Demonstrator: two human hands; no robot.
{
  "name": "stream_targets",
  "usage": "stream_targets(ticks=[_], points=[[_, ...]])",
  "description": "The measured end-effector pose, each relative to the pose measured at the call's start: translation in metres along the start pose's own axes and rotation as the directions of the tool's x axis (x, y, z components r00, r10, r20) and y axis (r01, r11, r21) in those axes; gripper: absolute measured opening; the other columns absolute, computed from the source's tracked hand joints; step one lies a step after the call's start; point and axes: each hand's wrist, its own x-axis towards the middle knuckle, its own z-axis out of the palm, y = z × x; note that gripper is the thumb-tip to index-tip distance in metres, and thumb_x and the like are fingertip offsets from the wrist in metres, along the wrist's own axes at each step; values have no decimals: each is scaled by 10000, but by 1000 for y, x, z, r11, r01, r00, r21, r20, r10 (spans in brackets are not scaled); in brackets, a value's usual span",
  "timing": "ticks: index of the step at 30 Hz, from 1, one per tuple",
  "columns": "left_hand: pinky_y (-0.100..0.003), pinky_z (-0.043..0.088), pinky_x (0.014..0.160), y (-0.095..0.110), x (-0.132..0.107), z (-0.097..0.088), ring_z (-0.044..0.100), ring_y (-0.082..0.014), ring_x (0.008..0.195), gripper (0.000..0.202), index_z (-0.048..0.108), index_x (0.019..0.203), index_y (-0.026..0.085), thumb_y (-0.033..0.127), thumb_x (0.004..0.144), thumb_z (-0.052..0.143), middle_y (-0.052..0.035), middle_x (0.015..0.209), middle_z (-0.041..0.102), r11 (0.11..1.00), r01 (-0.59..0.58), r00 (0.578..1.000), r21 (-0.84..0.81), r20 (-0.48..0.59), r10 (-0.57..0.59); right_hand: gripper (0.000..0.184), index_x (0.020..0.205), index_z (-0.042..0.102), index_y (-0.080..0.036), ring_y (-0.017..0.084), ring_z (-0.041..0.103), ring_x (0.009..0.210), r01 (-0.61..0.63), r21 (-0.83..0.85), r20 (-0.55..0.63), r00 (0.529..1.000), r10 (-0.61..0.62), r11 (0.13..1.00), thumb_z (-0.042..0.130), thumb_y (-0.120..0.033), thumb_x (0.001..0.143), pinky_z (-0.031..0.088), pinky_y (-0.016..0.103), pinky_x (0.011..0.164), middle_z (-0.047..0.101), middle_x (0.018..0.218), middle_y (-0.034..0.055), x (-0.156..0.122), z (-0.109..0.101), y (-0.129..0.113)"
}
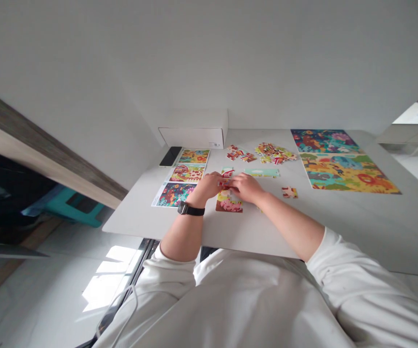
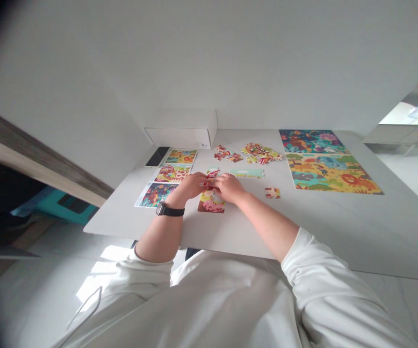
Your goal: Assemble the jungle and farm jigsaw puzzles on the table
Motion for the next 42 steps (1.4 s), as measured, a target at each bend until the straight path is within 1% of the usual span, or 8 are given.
stream_targets(ticks=[8, 16, 23, 27, 31, 34, 38, 42], points=[[-369, 479, 1155, 1, -3, -4, 684, -284, 1263, 359, 802, 1295, 296, 384, 950, 762, -114, 1376, 719, 999, -40, 998, 37, 43, 38, 280, 1142, 834, -183, 322, 696, 1148, -45, -99, 94, 994, 54, 994, 640, -352, 1034, 485, 454, 1040, 806, 1177, 161, 0, -12, -15], [-353, 476, 1130, -11, 0, 2, 663, -281, 1286, 501, 745, 1397, 305, 453, 921, 787, -114, 1321, 729, 994, -109, 992, 25, 71, 107, 325, 1235, 815, -214, 339, 655, 1256, -47, -137, 194, 978, 74, 989, 623, -173, 975, 475, 477, 1078, 789, 1286, 142, 1, -16, -23], [-360, 465, 1152, -10, 1, 1, 660, -286, 1299, 538, 753, 1381, 337, 435, 858, 835, -96, 1298, 743, 996, -90, 994, 5, 56, 89, 382, 1290, 798, -248, 325, 679, 1230, -48, -92, 217, 974, 67, 995, 673, -157, 940, 483, 451, 1077, 794, 1290, 112, 0, -15, -19], [-330, 516, 1078, -10, 3, 3, 708, -252, 1163, 446, 781, 1322, 306, 415, 889, 788, -86, 1297, 750, 993, 11, 1000, -114, -6, -12, 398, 1359, 764, -295, 263, 708, 1225, -28, 34, 125, 992, 23, 999, 672, -184, 989, 514, 397, 1083, 800, 1295, 83, -1, -25, 8], [-304, 557, 923, -4, 3, -4, 685, -155, 804, 412, 752, 1329, 236, 375, 946, 686, -94, 1341, 728, 951, 141, 954, -275, -220, -205, 448, 1436, 717, -278, 251, 700, 1299, -249, 132, -63, 964, 259, 959, 691, -218, 993, 530, 411, 1122, 722, 1464, 94, 0, -44, 63], [-276, 531, 795, 5, 2, -15, 643, -152, 747, 299, 772, 1039, 219, 456, 995, 595, -50, 1033, 776, 883, 175, 882, -435, -330, -338, 436, 1408, 736, -253, 268, 738, 1239, -466, 133, -18, 881, 472, 875, 703, -200, 976, 554, 414, 1088, 764, 1387, 108, 4, -56, 108], [-271, 449, 622, 22, -1, -20, 556, -154, 636, 572, 596, 717, 219, 654, 1041, 416, -19, 660, 613, 699, 106, 863, -707, -284, -418, 422, 1376, 757, -251, 267, 736, 1248, -556, 83, 19, 831, 556, 827, 732, -200, 957, 551, 403, 1090, 775, 1369, 108, 17, -59, 150], [-277, 367, 541, 32, -3, -19, 417, -131, 546, 620, 536, 682, 224, 737, 1012, 426, 5, 591, 484, 505, 51, 877, -861, -203, -435, 479, 1417, 730, -222, 266, 705, 1310, -445, 31, 25, 895, 445, 895, 718, -138, 945, 529, 400, 1128, 738, 1434, 130, 38, -50, 164]])
